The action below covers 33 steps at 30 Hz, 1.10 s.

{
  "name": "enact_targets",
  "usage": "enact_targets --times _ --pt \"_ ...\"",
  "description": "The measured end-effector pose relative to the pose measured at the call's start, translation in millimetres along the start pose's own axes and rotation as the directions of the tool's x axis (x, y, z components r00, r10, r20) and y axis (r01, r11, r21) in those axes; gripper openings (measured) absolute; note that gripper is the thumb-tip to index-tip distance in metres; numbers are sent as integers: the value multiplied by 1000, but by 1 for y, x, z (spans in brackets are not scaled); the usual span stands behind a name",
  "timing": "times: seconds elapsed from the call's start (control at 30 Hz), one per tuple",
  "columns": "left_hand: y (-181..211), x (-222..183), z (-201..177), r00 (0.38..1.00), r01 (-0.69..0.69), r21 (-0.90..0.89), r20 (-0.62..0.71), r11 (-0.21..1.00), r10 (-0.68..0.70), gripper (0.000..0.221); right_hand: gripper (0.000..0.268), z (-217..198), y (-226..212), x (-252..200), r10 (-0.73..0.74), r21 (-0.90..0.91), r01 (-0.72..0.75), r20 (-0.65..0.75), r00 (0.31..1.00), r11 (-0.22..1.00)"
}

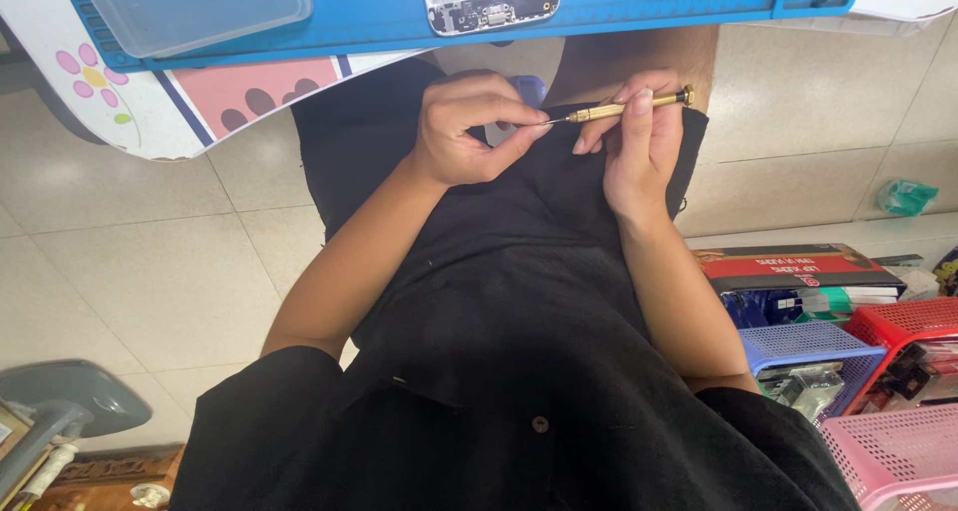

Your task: Repairing a mobile phone by disassembling and reassembling the internal frame components using a screwdriver.

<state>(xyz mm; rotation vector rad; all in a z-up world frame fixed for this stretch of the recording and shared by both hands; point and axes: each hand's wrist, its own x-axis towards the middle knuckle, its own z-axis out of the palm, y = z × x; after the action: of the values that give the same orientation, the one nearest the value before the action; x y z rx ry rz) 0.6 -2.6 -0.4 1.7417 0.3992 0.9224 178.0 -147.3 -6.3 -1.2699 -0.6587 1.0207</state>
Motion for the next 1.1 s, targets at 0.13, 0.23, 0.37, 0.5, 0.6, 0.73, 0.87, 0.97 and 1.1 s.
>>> enact_targets --times 0.13,0.23,0.37,0.5,0.6,0.73,0.87,0.97,1.1 --pt "2 1 -1 1000 15 2 5 1000 -15 12 23 0 1 0 10 1 -10 -9 1000 1000" --pt "2 0 -1 1000 27 3 10 1000 -27 11 25 0 1 0 25 7 -24 -26 999 1000" --pt "1 0 -1 1000 15 13 0 1000 -15 12 24 0 0 1 8 -12 -8 -4 1000 1000" --pt "2 2 -1 999 -35 52 -19 998 36 14 23 -1 2 0 35 13 -35 -24 999 999" --pt "1 2 0 998 -49 57 -42 997 52 16 23 -2 3 0 29 8 -29 -24 999 1000" --pt "2 4 -1 994 -74 114 -70 991 82 18 26 -2 3 0 31 -1 -31 -33 999 1000" --pt "2 2 -2 995 -70 97 -68 993 77 19 25 -1 3 0 29 6 -28 -30 999 1000" --pt "2 2 -3 997 -50 81 -53 995 54 21 24 -1 2 -1 29 13 -28 -24 999 1000" --pt "-1 -2 -6 997 -39 95 -66 995 46 21 26 -1 3 -1 30 15 -30 -17 999 999"
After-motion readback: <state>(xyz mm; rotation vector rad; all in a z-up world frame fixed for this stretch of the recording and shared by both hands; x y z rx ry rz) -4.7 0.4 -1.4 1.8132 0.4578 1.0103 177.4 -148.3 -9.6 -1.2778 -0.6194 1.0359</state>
